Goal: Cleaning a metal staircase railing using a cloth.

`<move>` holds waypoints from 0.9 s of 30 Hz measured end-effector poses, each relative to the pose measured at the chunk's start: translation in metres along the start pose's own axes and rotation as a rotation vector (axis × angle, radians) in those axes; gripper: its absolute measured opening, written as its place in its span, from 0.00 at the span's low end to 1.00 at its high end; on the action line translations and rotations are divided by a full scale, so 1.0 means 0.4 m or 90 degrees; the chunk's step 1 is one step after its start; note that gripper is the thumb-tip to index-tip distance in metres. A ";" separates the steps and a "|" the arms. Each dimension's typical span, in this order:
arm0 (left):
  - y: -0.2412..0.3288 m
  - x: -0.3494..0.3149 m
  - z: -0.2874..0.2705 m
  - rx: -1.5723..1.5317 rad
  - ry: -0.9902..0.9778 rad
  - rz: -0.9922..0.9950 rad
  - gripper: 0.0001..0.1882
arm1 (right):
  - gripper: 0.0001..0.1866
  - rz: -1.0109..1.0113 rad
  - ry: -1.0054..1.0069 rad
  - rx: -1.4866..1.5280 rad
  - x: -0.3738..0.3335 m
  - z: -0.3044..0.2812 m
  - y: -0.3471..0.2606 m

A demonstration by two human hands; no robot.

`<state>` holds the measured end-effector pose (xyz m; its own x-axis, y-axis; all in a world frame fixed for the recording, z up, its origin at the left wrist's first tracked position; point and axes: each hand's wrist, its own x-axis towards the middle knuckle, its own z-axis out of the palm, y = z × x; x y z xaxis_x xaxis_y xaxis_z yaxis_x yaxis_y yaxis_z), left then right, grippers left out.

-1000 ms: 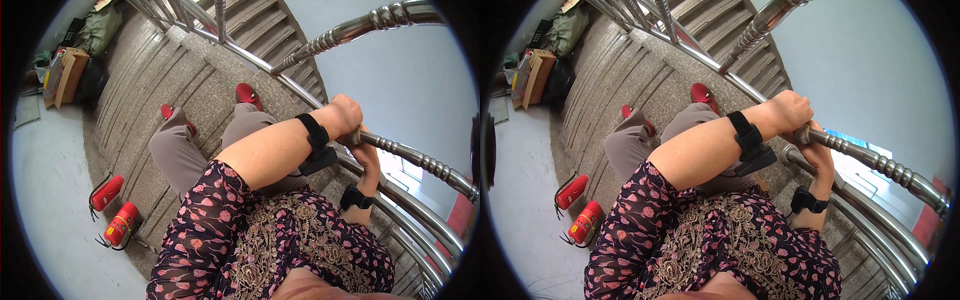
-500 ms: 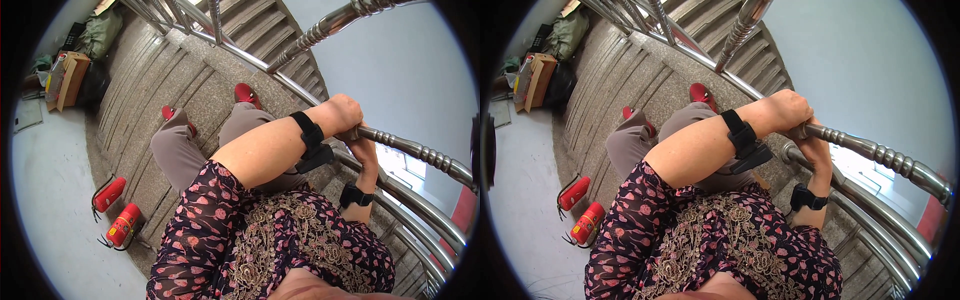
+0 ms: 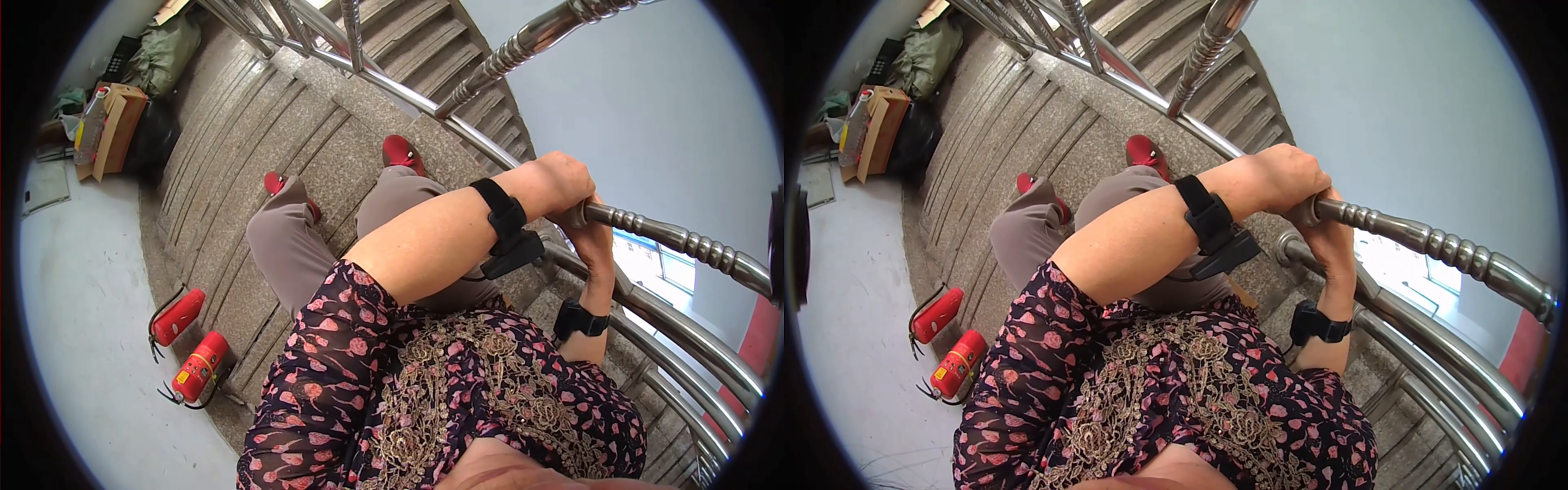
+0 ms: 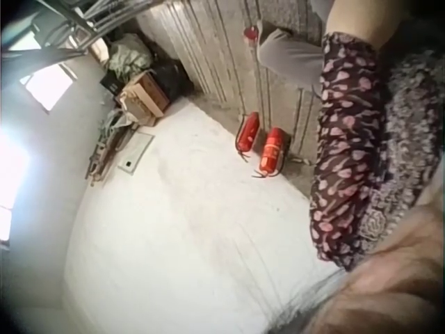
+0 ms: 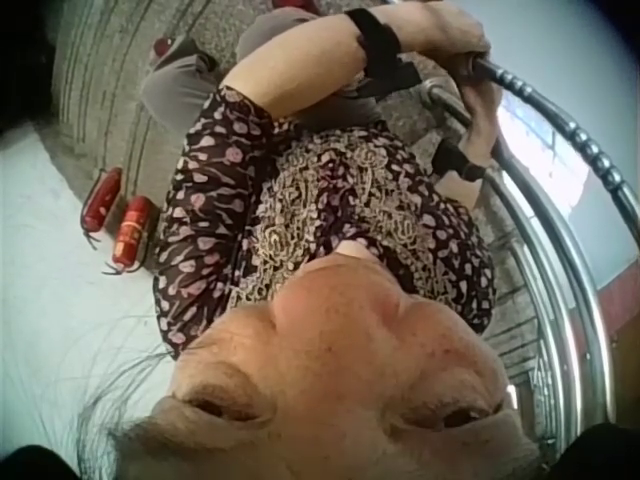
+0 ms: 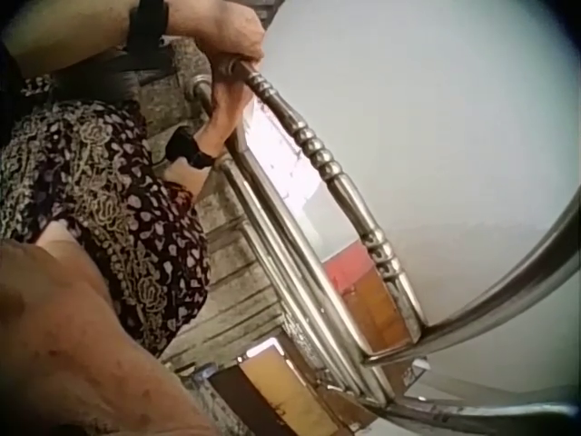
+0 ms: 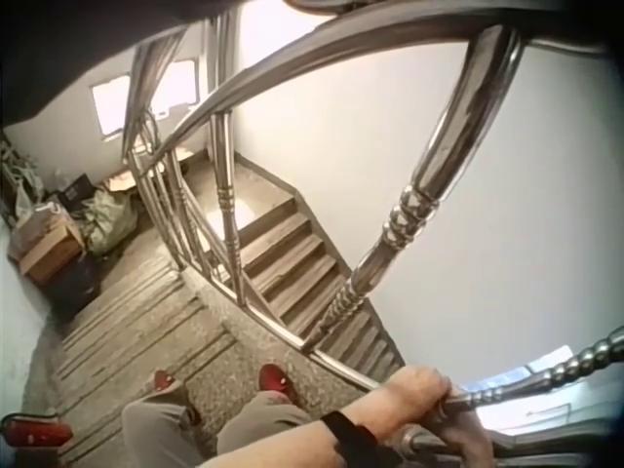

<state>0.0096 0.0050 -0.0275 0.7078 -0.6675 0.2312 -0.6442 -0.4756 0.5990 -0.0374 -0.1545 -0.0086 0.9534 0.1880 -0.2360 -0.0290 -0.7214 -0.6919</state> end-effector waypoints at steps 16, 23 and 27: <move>-0.003 0.027 -0.105 -0.385 0.075 -0.006 0.45 | 0.32 -0.176 0.360 0.191 -0.112 -0.103 0.016; 0.039 0.056 -0.112 -0.591 0.100 0.037 0.37 | 0.27 -0.367 0.428 0.373 -0.074 -0.061 -0.062; -0.003 0.046 -0.121 -0.578 -0.031 -0.048 0.26 | 0.27 -0.323 0.428 0.323 -0.075 -0.042 -0.051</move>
<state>0.0376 0.0212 0.0132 0.7124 -0.6864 0.1461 -0.1054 0.1012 0.9893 -0.0603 -0.1567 0.0241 0.8565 -0.1352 0.4981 0.4549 -0.2582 -0.8523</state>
